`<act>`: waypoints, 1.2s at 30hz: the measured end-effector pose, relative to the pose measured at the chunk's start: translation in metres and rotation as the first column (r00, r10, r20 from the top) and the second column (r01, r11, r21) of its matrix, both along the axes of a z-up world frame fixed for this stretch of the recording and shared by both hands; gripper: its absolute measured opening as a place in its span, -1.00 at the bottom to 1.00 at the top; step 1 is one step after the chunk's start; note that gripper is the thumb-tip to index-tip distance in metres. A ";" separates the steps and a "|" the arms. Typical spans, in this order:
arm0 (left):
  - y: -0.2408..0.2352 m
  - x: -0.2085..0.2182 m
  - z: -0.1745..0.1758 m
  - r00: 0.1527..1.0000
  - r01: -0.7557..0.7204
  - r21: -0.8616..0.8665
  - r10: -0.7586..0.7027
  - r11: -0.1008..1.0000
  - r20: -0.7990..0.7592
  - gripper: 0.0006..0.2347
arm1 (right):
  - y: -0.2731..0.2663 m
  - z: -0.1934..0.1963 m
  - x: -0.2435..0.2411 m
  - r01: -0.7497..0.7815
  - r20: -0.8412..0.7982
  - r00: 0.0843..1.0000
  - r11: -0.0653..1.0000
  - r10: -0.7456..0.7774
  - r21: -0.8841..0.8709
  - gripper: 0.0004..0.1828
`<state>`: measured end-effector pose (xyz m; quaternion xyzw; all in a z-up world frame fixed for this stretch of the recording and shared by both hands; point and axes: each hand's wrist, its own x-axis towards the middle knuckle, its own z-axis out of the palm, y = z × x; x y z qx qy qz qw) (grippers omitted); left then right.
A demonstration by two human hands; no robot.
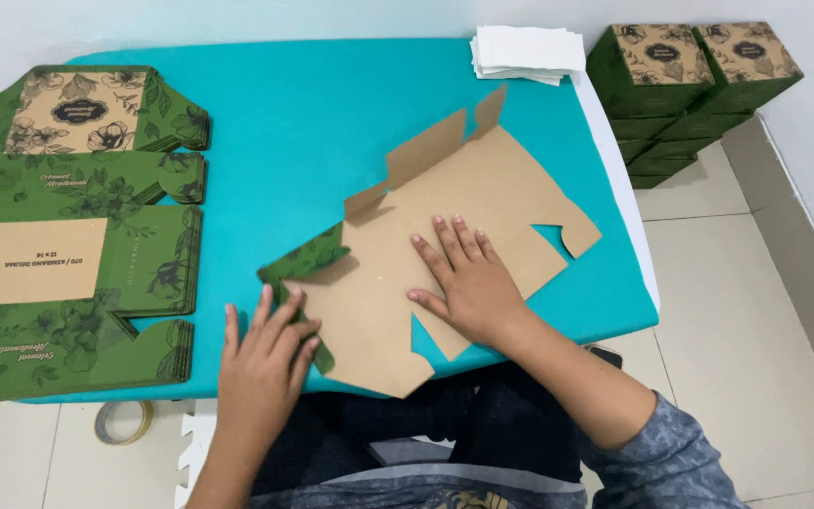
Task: The person assembles a flat cardboard box by folding the sides and tucking the flaps into place. They then place a decorative lid on top to complete the box.
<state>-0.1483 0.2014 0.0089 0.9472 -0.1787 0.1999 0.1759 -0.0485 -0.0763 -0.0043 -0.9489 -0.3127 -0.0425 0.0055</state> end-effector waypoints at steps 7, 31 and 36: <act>0.005 0.059 0.037 0.910 -0.100 0.111 0.136 0.989 -0.392 -0.70 | 0.045 0.055 0.005 0.279 -0.244 0.907 0.924 -0.343 -0.260 -0.13; 0.028 0.121 0.019 0.922 -0.013 -0.133 -0.040 0.991 -0.385 -0.59 | 0.049 0.045 0.059 0.315 -0.138 0.933 0.940 -0.332 -0.128 -0.27; 0.033 0.112 0.046 0.783 0.083 -0.248 -0.217 0.965 -0.582 -0.34 | 0.040 0.062 0.053 -0.028 -0.313 0.949 0.999 0.041 0.046 -0.49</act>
